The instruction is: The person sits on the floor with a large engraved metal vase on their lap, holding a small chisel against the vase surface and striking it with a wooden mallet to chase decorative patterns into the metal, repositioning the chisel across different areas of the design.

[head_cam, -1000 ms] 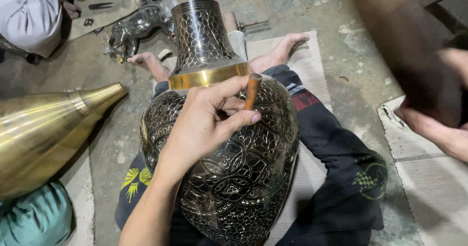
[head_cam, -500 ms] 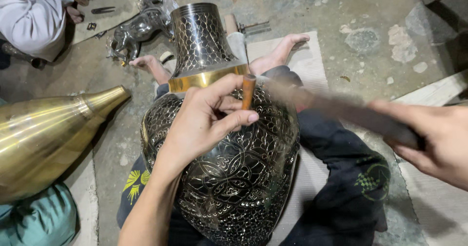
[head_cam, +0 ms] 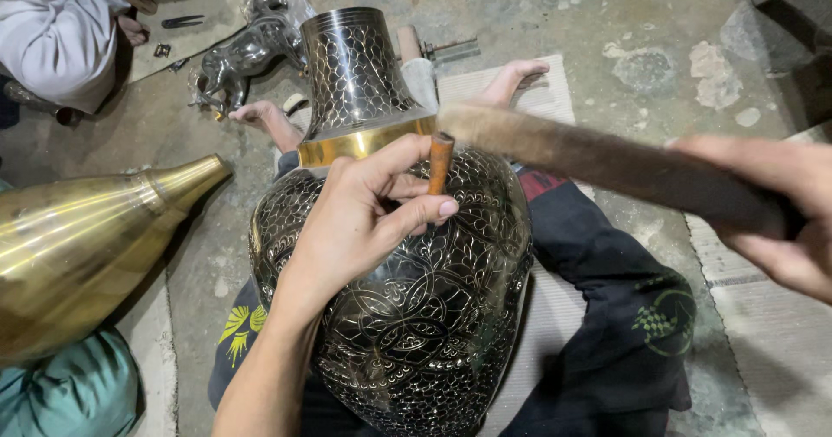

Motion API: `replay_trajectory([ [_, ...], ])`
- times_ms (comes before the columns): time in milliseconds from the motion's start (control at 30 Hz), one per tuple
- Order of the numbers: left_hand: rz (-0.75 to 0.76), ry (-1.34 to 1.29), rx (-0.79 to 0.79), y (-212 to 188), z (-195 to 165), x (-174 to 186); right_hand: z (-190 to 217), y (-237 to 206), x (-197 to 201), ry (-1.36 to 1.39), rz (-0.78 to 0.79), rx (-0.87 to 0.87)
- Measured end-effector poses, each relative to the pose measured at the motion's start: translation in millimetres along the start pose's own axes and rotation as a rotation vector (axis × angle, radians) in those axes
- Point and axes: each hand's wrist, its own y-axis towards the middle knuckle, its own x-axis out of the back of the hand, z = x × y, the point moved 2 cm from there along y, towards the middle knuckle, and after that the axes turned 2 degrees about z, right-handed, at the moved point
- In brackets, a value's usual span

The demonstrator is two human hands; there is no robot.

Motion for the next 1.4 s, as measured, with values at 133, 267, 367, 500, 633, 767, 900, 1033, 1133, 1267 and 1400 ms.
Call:
replay_trajectory([
  [133,-0.002,-0.020,-0.007,-0.1,1.3,-0.3,-9.3,1.7,0.7,-0.146,0.179,0.025],
  [267,0.000,-0.033,-0.005,0.4,2.4,-0.8,1.1,5.6,3.8,-0.034,0.035,0.004],
  [367,0.000,-0.023,-0.002,-0.2,2.9,-1.0,3.9,8.6,7.4,-0.107,0.153,-0.069],
  [500,0.012,-0.005,-0.009,0.3,3.3,-0.6,11.5,10.4,7.7,-0.067,0.064,-0.051],
  [633,0.011,-0.007,-0.030,0.4,2.9,0.0,12.4,8.4,5.1,-0.012,-0.051,0.175],
  [767,0.017,-0.001,-0.024,0.9,2.8,-0.2,5.5,15.4,5.4,-0.128,0.061,-0.005],
  [900,0.013,-0.044,-0.031,0.5,2.8,-0.5,11.1,18.0,4.3,0.084,-0.026,0.011],
  [1033,0.030,-0.004,-0.024,0.4,4.1,-0.2,12.7,20.4,5.8,-0.093,0.145,-0.087],
  [1133,0.030,-0.022,-0.036,0.1,4.3,-0.1,15.2,16.8,5.8,0.127,-0.089,0.052],
  [1267,0.039,-0.023,-0.034,0.6,4.1,-0.2,8.7,18.3,5.6,0.060,0.035,0.077],
  [1400,0.048,-0.008,-0.006,1.0,4.3,-0.4,-6.1,14.7,4.9,0.066,0.007,0.002],
])
